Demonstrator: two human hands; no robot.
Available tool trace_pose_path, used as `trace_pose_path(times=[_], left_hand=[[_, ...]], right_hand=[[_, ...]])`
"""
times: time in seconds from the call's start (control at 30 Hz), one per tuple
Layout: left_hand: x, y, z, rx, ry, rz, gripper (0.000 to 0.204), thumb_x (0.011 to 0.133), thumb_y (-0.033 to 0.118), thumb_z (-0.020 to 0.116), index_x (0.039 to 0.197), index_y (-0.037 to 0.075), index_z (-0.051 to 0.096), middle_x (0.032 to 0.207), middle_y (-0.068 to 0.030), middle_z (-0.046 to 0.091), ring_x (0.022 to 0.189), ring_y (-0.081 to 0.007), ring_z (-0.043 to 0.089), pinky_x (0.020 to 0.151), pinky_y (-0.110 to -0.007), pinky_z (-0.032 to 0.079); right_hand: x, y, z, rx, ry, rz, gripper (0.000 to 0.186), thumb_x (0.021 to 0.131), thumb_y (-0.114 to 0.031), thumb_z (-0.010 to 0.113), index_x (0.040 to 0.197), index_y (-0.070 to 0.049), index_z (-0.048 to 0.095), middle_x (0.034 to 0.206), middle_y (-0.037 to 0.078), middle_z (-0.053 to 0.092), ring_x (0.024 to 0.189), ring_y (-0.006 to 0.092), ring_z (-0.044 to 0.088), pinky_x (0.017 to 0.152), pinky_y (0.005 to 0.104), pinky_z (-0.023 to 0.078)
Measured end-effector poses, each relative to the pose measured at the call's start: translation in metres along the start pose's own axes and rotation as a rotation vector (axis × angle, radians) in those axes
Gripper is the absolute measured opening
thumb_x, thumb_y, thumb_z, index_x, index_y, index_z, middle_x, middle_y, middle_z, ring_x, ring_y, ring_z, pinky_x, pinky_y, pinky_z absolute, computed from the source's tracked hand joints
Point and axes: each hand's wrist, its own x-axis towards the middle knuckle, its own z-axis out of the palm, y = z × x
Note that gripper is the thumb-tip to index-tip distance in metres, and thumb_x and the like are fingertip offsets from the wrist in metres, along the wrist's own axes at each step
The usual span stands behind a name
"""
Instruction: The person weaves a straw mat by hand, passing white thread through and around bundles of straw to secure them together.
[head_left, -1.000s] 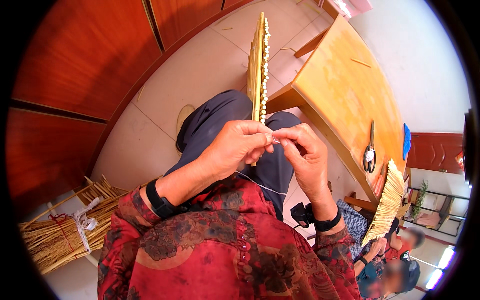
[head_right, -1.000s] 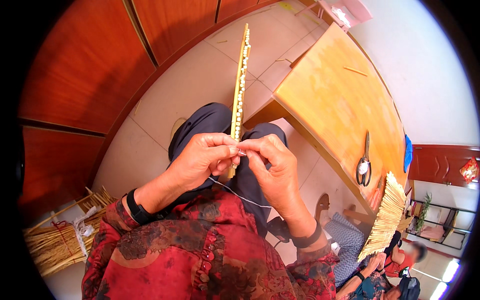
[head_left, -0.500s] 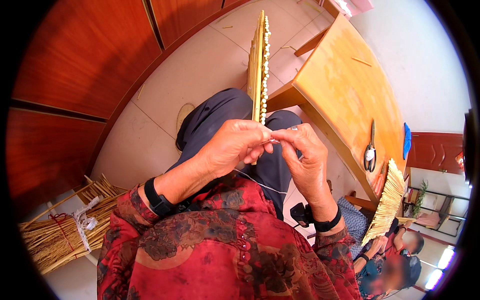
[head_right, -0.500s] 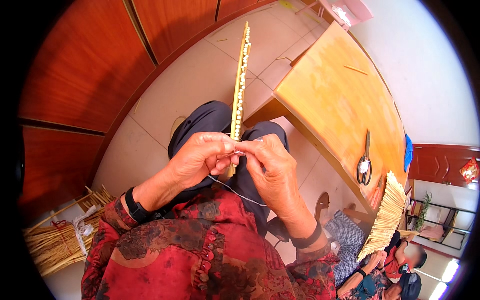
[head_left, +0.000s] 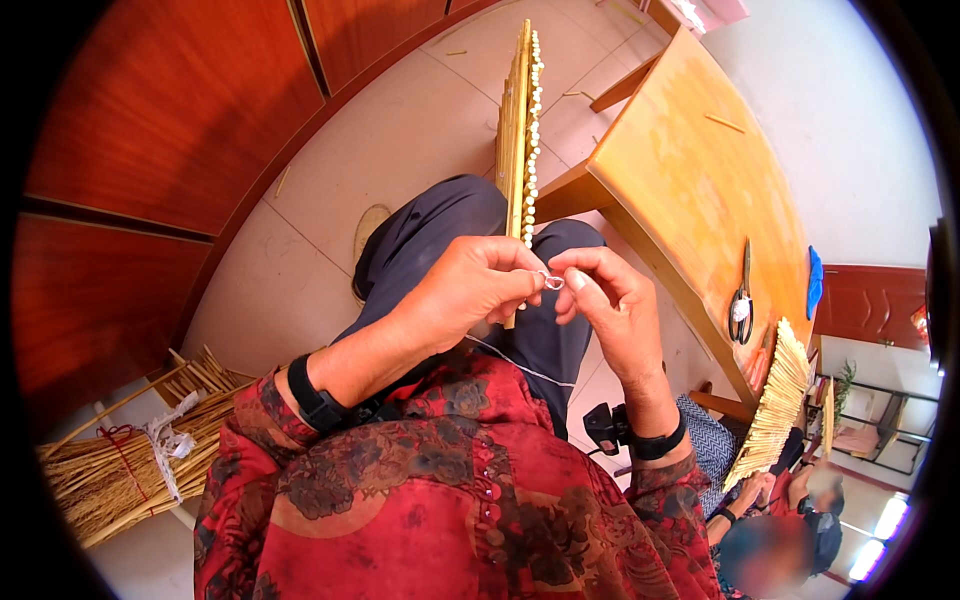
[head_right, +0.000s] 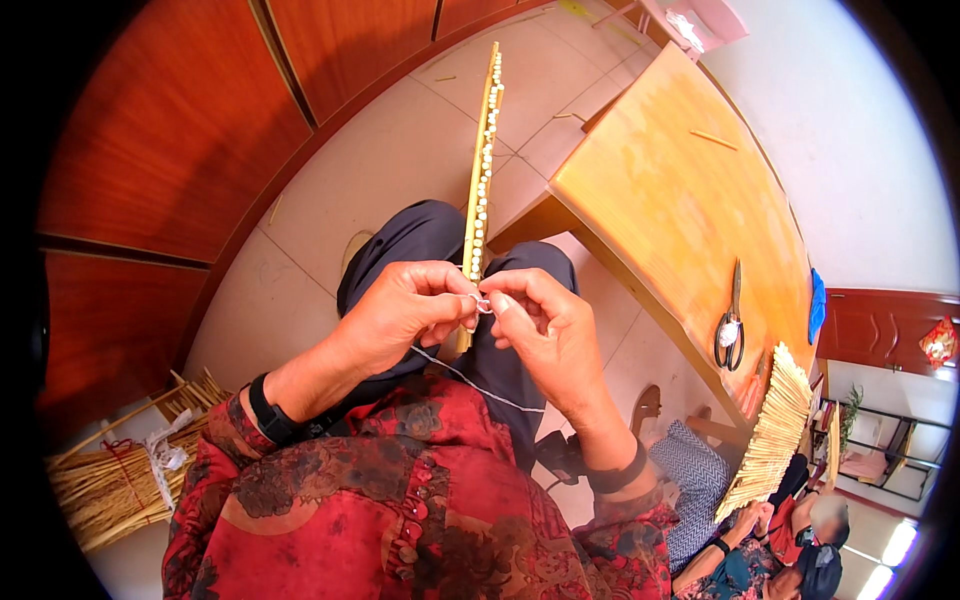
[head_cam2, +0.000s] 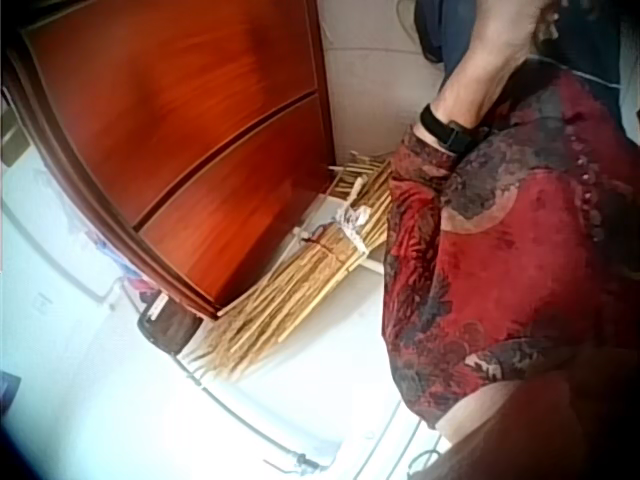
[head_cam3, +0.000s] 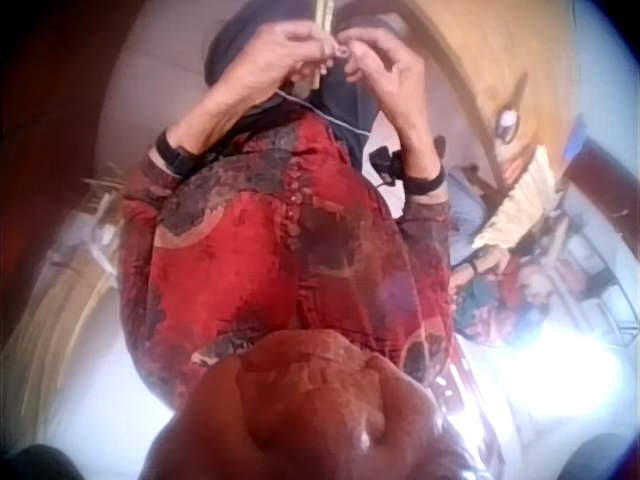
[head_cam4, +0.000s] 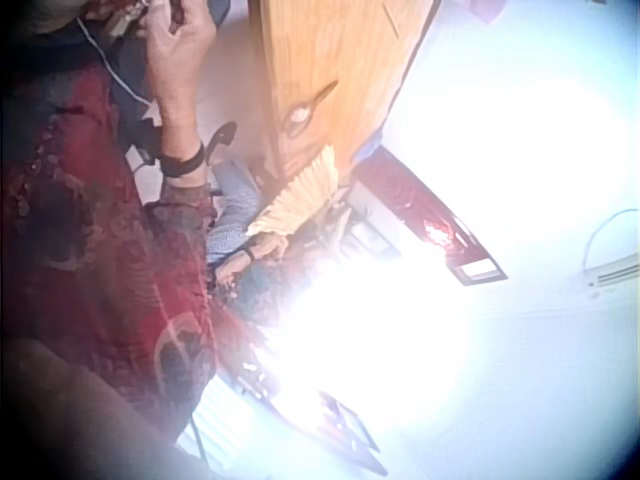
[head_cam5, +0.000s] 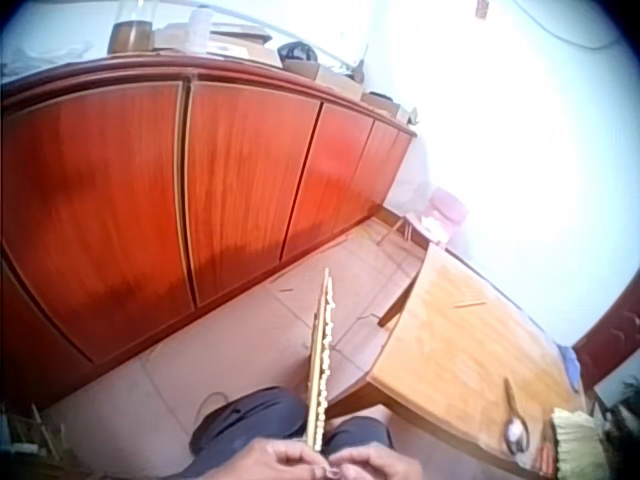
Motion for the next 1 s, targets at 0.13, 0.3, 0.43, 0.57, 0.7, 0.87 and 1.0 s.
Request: trace_pose_path(times=[0.13, 0.3, 0.43, 0.57, 0.7, 0.87, 1.0], left_hand=[[-0.001, -0.001, 0.002, 0.105, 0.007, 0.066, 0.006, 0.081, 0.009, 0.059, 0.080, 0.003, 0.060, 0.067, 0.0006, 0.057, 0.051, -0.0016, 0.042, 0.043, -0.016, 0.030], [-0.003, 0.000, 0.005, 0.194, 0.011, 0.083, 0.007, 0.082, 0.010, 0.059, 0.082, 0.003, 0.061, 0.065, 0.0032, 0.054, 0.050, -0.0008, 0.041, 0.043, -0.016, 0.030], [-0.004, 0.002, 0.005, 0.192, -0.039, 0.081, 0.010, 0.083, 0.008, 0.057, 0.088, 0.002, 0.062, 0.068, 0.0021, 0.057, 0.054, -0.0016, 0.045, 0.045, -0.017, 0.033], [-0.001, 0.000, -0.003, 0.148, -0.124, 0.072, 0.013, 0.084, 0.006, 0.055, 0.093, 0.000, 0.062, 0.073, -0.0008, 0.059, 0.058, -0.0037, 0.049, 0.048, -0.018, 0.039], [0.000, 0.001, -0.003, 0.119, -0.140, 0.073, 0.013, 0.084, 0.007, 0.055, 0.092, 0.000, 0.062, 0.074, -0.0021, 0.060, 0.058, -0.0051, 0.051, 0.049, -0.018, 0.040], [0.001, 0.001, -0.004, 0.162, -0.130, 0.044, 0.014, 0.085, 0.012, 0.058, 0.091, 0.000, 0.063, 0.074, -0.0027, 0.060, 0.058, -0.0052, 0.051, 0.048, -0.018, 0.040], [0.001, 0.001, -0.003, 0.146, -0.131, 0.041, 0.014, 0.084, 0.012, 0.058, 0.091, 0.000, 0.064, 0.074, -0.0026, 0.060, 0.058, -0.0051, 0.051, 0.048, -0.018, 0.040]], right_hand=[[0.003, 0.005, -0.004, 0.014, -0.064, 0.011, 0.011, 0.083, -0.007, 0.059, 0.093, -0.001, 0.059, 0.080, 0.002, 0.059, 0.067, 0.0067, 0.056, 0.059, 0.0200, 0.048], [0.004, 0.008, -0.009, 0.037, -0.089, 0.023, 0.009, 0.082, -0.005, 0.059, 0.089, 0.000, 0.058, 0.077, 0.005, 0.060, 0.067, 0.0090, 0.060, 0.059, 0.0209, 0.050], [0.004, 0.007, -0.012, 0.065, -0.086, 0.047, 0.008, 0.083, -0.004, 0.058, 0.088, 0.001, 0.057, 0.077, 0.006, 0.061, 0.067, 0.0100, 0.060, 0.060, 0.0212, 0.050], [0.004, 0.005, -0.014, 0.087, -0.106, 0.052, 0.008, 0.083, -0.005, 0.057, 0.088, 0.002, 0.057, 0.077, 0.008, 0.062, 0.068, 0.0111, 0.061, 0.060, 0.0215, 0.051], [0.004, 0.006, -0.014, 0.109, -0.121, 0.045, 0.008, 0.083, -0.005, 0.057, 0.088, 0.002, 0.057, 0.076, 0.008, 0.062, 0.069, 0.0112, 0.061, 0.061, 0.0214, 0.050], [0.003, 0.006, -0.014, 0.091, -0.120, 0.037, 0.008, 0.083, -0.006, 0.058, 0.087, 0.001, 0.057, 0.076, 0.007, 0.062, 0.069, 0.0105, 0.061, 0.061, 0.0211, 0.050], [0.003, 0.006, -0.013, 0.080, -0.107, 0.034, 0.007, 0.083, -0.006, 0.058, 0.086, 0.000, 0.057, 0.076, 0.006, 0.062, 0.069, 0.0096, 0.060, 0.062, 0.0207, 0.050]])
